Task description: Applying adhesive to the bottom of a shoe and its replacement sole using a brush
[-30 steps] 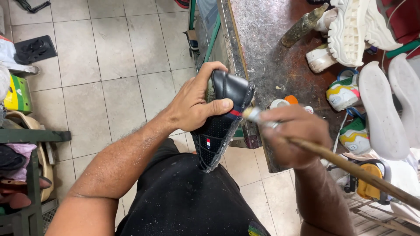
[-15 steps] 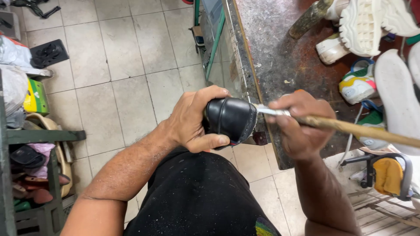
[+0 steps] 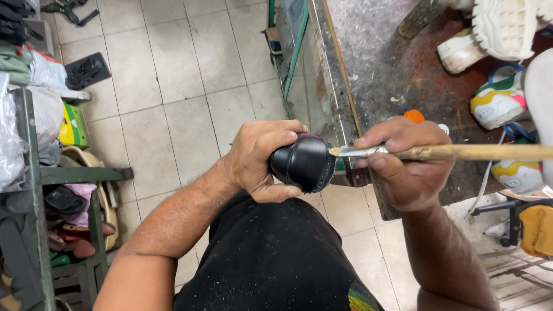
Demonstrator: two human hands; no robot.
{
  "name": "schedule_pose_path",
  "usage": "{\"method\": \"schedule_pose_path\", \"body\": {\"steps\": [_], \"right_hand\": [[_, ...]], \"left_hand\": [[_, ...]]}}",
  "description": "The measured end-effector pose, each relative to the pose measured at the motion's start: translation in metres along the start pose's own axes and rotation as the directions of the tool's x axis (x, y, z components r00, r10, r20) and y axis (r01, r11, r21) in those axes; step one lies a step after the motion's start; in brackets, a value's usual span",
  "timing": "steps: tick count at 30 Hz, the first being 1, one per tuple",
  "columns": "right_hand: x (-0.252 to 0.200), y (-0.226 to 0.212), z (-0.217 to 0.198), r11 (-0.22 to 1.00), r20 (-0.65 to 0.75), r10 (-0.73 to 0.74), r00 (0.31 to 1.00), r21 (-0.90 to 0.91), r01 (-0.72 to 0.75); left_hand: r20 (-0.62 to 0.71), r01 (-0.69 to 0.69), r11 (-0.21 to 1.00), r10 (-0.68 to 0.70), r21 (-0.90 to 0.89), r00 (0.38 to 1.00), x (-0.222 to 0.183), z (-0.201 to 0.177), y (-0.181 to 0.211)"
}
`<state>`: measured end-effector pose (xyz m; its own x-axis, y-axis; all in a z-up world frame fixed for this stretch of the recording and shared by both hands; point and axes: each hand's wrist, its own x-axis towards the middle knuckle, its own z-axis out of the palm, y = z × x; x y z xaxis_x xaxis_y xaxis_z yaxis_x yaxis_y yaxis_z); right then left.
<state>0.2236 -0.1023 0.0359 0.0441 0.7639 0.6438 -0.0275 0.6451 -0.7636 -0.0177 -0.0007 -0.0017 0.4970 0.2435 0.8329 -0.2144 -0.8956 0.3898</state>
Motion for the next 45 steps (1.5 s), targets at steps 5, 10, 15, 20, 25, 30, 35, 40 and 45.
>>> {"method": "schedule_pose_path", "body": {"steps": [5, 10, 15, 20, 25, 30, 35, 40, 45], "right_hand": [[-0.004, 0.002, -0.011, 0.984, 0.068, -0.129, 0.989, -0.116, 0.136], [0.000, -0.024, 0.005, 0.785, 0.361, -0.353, 0.863, -0.387, 0.483], [-0.015, -0.031, 0.012, 0.821, 0.371, -0.122, 0.921, -0.483, 0.303], [-0.022, -0.012, 0.014, 0.969, 0.061, -0.132, 0.989, -0.202, 0.142], [-0.005, -0.015, 0.017, 0.974, -0.057, -0.013, 0.998, -0.225, 0.000], [-0.002, -0.002, 0.013, 0.987, -0.027, 0.136, 0.990, -0.084, -0.138], [-0.011, 0.014, 0.008, 0.939, -0.057, 0.332, 0.942, -0.070, -0.335], [-0.005, 0.012, 0.003, 0.979, 0.079, 0.123, 0.989, 0.153, -0.134], [-0.008, -0.002, 0.000, 0.998, 0.183, 0.042, 0.982, 0.044, -0.051]], "left_hand": [[0.016, 0.098, 0.995, -0.098, -0.004, 0.995, -0.003, 0.003, 0.002], [0.012, 0.198, 0.980, -0.198, -0.002, 0.980, -0.006, 0.006, 0.001], [-0.022, 0.164, 0.986, -0.164, 0.028, 0.986, -0.008, 0.006, -0.001], [-0.057, 0.029, 0.997, -0.024, 0.076, 0.998, -0.007, 0.006, -0.002], [-0.021, -0.158, 0.985, 0.160, 0.070, 0.987, 0.002, 0.001, 0.003], [0.031, -0.156, 0.986, 0.154, 0.052, 0.988, -0.005, -0.003, 0.007], [0.076, -0.090, 0.995, 0.088, 0.031, 0.993, -0.014, -0.002, 0.008], [0.064, 0.008, 0.999, -0.011, 0.050, 0.998, -0.016, -0.003, 0.009], [0.071, 0.120, 0.992, -0.122, 0.032, 0.990, -0.019, 0.000, 0.004]]}}
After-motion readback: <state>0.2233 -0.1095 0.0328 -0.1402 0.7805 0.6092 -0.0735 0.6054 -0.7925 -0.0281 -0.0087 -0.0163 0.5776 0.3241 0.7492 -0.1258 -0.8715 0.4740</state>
